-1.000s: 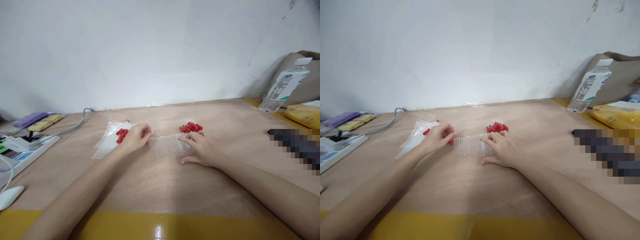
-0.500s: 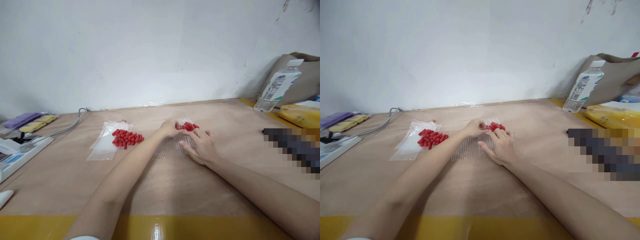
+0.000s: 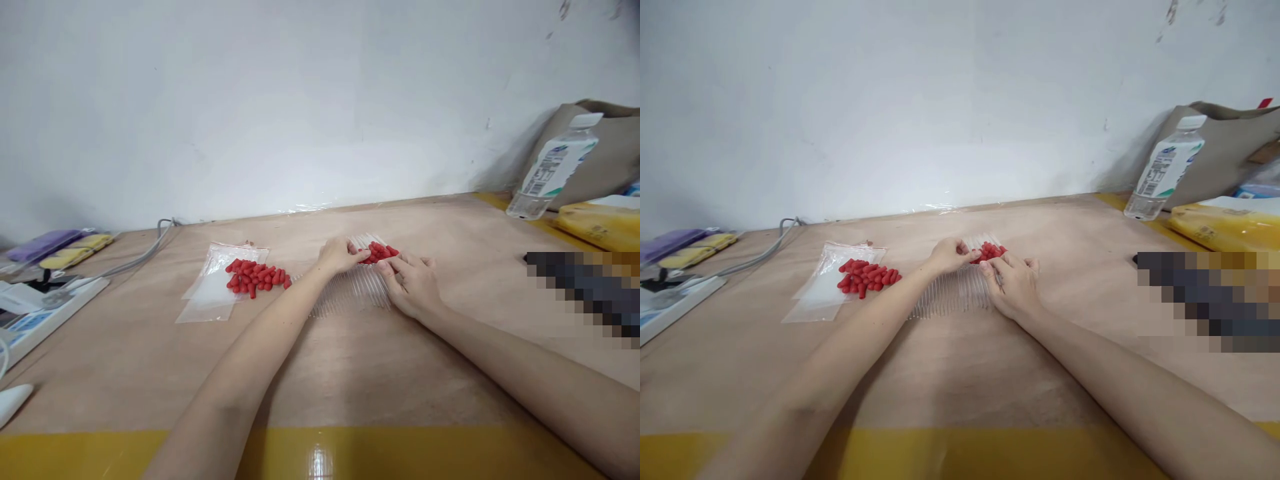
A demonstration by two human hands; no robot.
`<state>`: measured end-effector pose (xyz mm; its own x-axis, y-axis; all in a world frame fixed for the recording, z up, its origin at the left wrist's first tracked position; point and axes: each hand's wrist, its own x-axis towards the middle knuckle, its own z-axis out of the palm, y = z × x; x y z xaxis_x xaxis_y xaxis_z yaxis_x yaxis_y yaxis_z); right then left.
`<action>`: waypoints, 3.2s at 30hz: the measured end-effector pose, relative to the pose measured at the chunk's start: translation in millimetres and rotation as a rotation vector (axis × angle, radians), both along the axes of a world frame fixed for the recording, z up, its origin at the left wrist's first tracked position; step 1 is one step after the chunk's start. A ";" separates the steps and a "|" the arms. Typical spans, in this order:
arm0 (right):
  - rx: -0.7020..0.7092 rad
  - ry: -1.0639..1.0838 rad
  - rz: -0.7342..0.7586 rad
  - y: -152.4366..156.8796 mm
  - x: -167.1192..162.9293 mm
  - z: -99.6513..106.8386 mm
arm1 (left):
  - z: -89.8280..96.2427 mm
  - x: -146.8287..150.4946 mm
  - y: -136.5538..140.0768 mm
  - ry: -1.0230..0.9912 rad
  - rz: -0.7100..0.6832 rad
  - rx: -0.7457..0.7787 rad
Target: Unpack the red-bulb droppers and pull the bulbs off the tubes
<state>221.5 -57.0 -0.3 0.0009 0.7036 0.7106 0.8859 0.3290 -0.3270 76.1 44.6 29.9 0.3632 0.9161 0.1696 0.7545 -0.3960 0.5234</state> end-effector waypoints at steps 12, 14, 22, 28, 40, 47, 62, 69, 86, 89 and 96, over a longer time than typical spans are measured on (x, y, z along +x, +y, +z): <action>0.088 0.050 0.132 1.1 3.1 -3.5 | 7.9 -14.6 -18.8 -0.082 0.077 -0.099; 0.126 0.056 0.202 -0.2 1.8 -1.6 | 12.4 -34.7 -37.0 -0.092 0.076 -0.065; 0.251 -0.319 0.435 -12.3 -13.0 8.2 | 9.1 -106.2 -105.0 0.093 -0.168 0.261; 0.215 -0.387 0.458 -12.8 -19.1 0.1 | -16.5 -107.8 -112.0 -0.009 -0.281 0.485; 0.182 -0.291 0.522 -18.6 -28.2 -1.7 | -23.7 -93.4 -104.4 -0.057 -0.430 0.634; 0.175 -0.277 0.569 -18.9 -32.9 -5.1 | -23.7 -93.0 -106.2 -0.042 -0.436 0.669; 0.276 -0.245 0.650 -14.1 -31.2 -5.4 | -21.3 -86.6 -104.2 -0.024 -0.474 0.646; 0.328 -0.357 0.632 -17.9 -24.6 -0.7 | -18.7 -85.1 -105.7 -0.016 -0.489 0.590; -0.019 -0.207 0.039 -2.9 18.7 1.6 | 43.1 -183.6 -82.4 0.179 0.386 0.406; -0.110 -0.186 -0.021 -6.0 13.0 3.0 | 51.1 -208.4 -74.4 0.257 0.499 0.161; -0.145 -0.193 -0.034 -7.2 8.2 0.6 | 41.3 -221.6 -63.5 0.255 0.594 -0.018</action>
